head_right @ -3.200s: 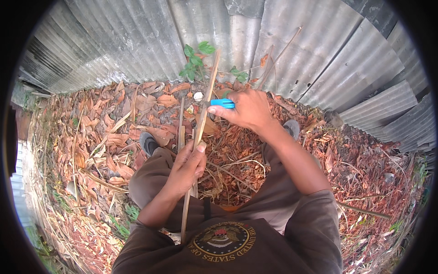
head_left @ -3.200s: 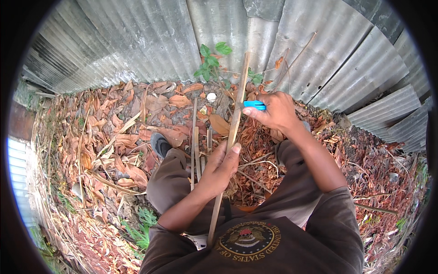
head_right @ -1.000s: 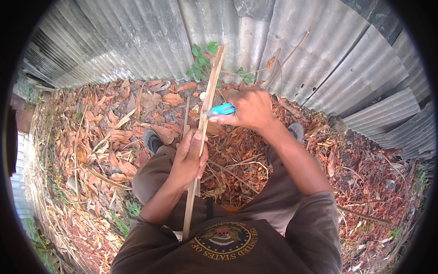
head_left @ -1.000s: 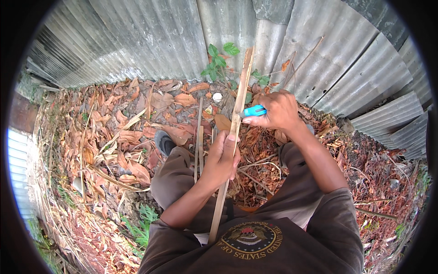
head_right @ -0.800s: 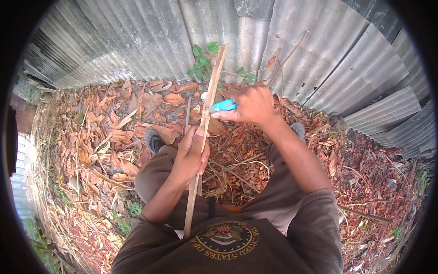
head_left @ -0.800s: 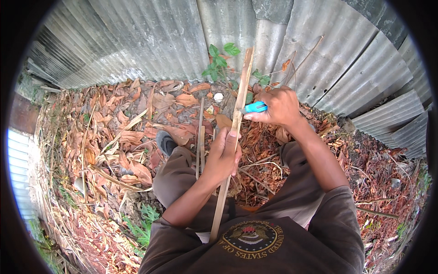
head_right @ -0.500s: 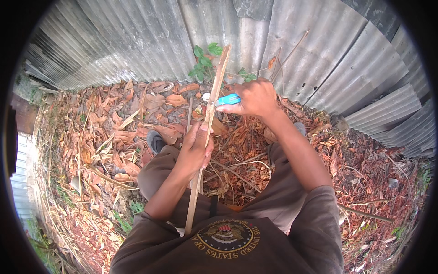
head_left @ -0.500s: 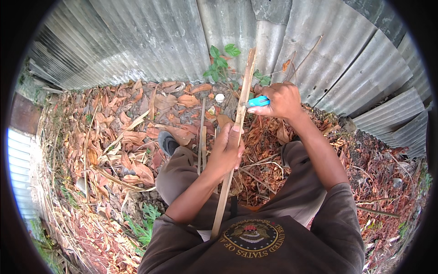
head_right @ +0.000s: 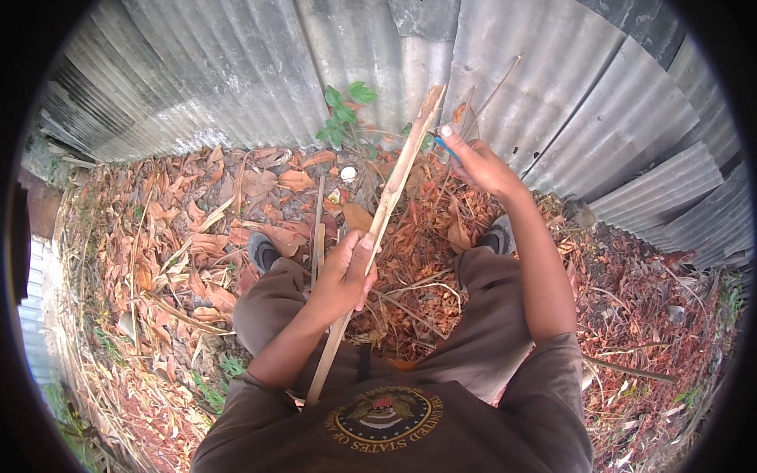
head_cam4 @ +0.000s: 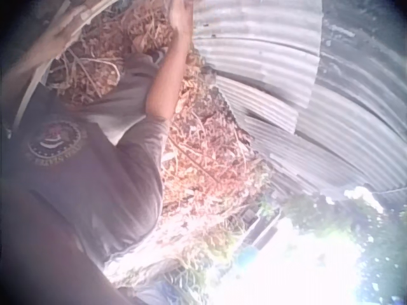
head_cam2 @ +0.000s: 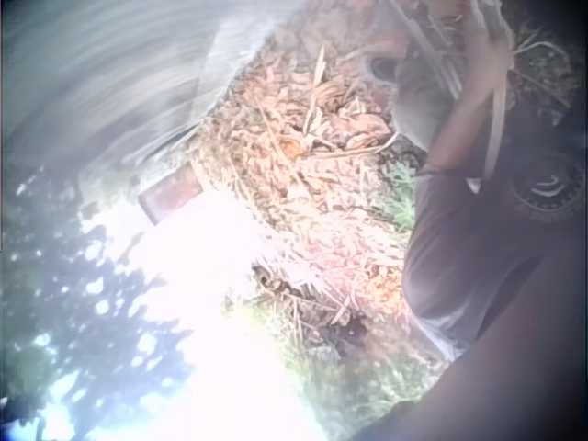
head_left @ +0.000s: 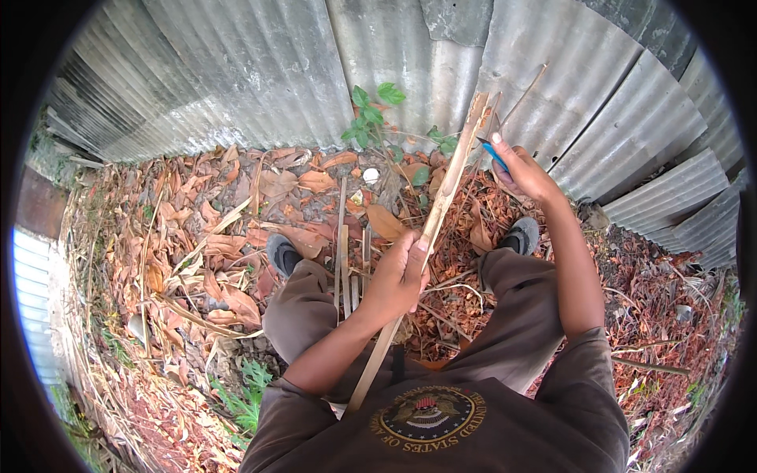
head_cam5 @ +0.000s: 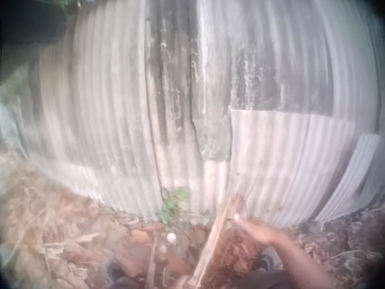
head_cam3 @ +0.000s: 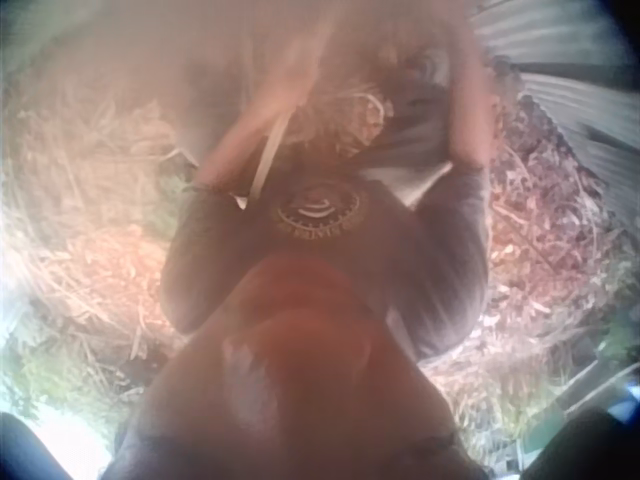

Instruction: The person sits on the ground and uses a blue utility knife to shave thin strips off a long wooden stick. They hold the stick with their left hand and scrape the blade along its length with their right hand, creating wood shavings that fall onto the leaf-covered ground.

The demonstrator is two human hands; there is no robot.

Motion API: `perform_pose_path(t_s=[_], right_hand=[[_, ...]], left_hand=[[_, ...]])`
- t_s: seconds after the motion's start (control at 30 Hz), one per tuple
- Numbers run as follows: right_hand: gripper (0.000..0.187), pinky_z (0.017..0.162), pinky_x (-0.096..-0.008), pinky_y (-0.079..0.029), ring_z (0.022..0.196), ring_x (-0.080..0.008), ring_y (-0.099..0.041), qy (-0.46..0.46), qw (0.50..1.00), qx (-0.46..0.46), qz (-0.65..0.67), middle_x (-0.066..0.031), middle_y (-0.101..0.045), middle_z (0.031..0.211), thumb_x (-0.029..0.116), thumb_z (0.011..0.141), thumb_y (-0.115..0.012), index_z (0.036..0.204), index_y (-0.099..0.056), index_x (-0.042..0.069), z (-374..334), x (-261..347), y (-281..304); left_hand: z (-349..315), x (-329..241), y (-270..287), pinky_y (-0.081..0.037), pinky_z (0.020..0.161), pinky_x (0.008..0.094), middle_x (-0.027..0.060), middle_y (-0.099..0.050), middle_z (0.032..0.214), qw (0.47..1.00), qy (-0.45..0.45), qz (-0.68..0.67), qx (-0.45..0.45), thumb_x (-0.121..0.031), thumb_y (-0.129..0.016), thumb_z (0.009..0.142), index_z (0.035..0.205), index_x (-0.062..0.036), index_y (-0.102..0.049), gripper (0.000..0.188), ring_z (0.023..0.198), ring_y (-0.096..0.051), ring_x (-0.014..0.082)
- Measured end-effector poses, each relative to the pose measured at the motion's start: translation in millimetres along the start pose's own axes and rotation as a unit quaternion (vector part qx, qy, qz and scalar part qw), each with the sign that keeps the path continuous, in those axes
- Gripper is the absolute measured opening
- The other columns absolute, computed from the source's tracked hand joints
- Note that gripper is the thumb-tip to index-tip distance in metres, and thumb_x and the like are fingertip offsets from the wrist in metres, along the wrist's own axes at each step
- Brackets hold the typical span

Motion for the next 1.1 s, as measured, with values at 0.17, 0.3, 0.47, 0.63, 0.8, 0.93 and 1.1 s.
perform_pose_path(t_s=[0.17, 0.3, 0.47, 0.63, 0.8, 0.93, 1.1], right_hand=[[0.066, 0.053, -0.0404, -0.046, 0.05, -0.0293, -0.057, 0.164, 0.961, -0.032, -0.219, -0.011, -0.056, 0.053, 0.071, 0.082, -0.053, 0.08, -0.074, 0.009, -45, 35, -23], [0.059, 0.054, -0.0436, -0.049, 0.058, -0.0343, -0.063, 0.298, 0.894, -0.116, -0.315, -0.0106, -0.06, 0.055, 0.072, 0.076, -0.058, 0.077, -0.073, 0.015, -72, 77, -39], [0.06, 0.052, -0.042, -0.047, 0.053, -0.0329, -0.06, 0.308, 0.88, -0.133, -0.338, -0.0093, -0.057, 0.052, 0.07, 0.073, -0.063, 0.068, -0.068, 0.01, -66, 70, -50], [0.062, 0.051, -0.0415, -0.047, 0.051, -0.0305, -0.06, 0.361, 0.838, -0.172, -0.372, -0.0087, -0.054, 0.05, 0.072, 0.07, -0.063, 0.064, -0.065, 0.01, -63, 73, -53], [0.065, 0.049, -0.0416, -0.046, 0.049, -0.0311, -0.058, 0.423, 0.79, -0.23, -0.379, -0.0095, -0.052, 0.048, 0.075, 0.068, -0.062, 0.064, -0.063, 0.01, -52, 80, -57], [0.07, 0.046, -0.0412, -0.047, 0.046, -0.0295, -0.059, 0.441, 0.778, -0.245, -0.374, -0.0092, -0.051, 0.045, 0.08, 0.068, -0.057, 0.063, -0.063, 0.011, -42, 84, -57], [0.066, 0.05, -0.0423, -0.048, 0.051, -0.0308, -0.061, 0.212, 0.862, -0.273, -0.371, -0.0112, -0.057, 0.05, 0.075, 0.073, -0.058, 0.063, -0.065, 0.01, 4, 58, -18]], left_hand=[[1, 7, 6, -0.033, 0.033, 0.0224, 0.0013, -0.042, 0.056, 1.0, -0.016, 0.013, -0.021, -0.033, -0.034, 0.104, 0.101, -0.0038, -0.045, 0.031, 0.034, -0.035, 0.0072], [0, 4, 9, -0.034, 0.034, 0.0219, 0.0006, -0.042, 0.057, 0.998, -0.039, 0.041, -0.037, -0.031, -0.035, 0.104, 0.104, -0.0031, -0.045, 0.03, 0.036, -0.037, 0.0067], [-6, -1, 13, -0.034, 0.037, 0.0218, -0.0002, -0.043, 0.057, 0.99, -0.085, 0.091, -0.062, -0.026, -0.038, 0.104, 0.106, -0.0019, -0.045, 0.026, 0.039, -0.038, 0.0057], [-10, -3, 14, -0.032, 0.039, 0.0223, -0.0004, -0.044, 0.058, 0.968, -0.162, 0.174, -0.08, -0.024, -0.04, 0.103, 0.107, -0.0019, -0.045, 0.023, 0.041, -0.037, 0.0048], [-8, 3, 18, -0.038, 0.046, 0.0278, 0.0028, -0.046, 0.06, 0.994, -0.057, 0.074, -0.054, -0.025, -0.042, 0.103, 0.106, -0.0025, -0.044, 0.023, 0.048, -0.046, 0.0099], [-9, 5, 21, -0.038, 0.045, 0.0264, 0.0014, -0.046, 0.061, 0.998, -0.01, 0.032, -0.049, -0.026, -0.042, 0.103, 0.104, -0.0033, -0.044, 0.023, 0.049, -0.046, 0.0081], [-16, 5, 7, -0.033, 0.034, 0.0226, -0.0005, -0.041, 0.058, 0.999, -0.031, 0.013, -0.01, -0.026, -0.037, 0.104, 0.107, -0.0022, -0.042, 0.025, 0.037, -0.035, 0.0058]])
Point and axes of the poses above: each hand's wrist, its own z-axis towards the middle knuckle, its own y-axis out of the back of the hand, x = y × z, the point moved 8 cm from there along z, towards the middle knuckle
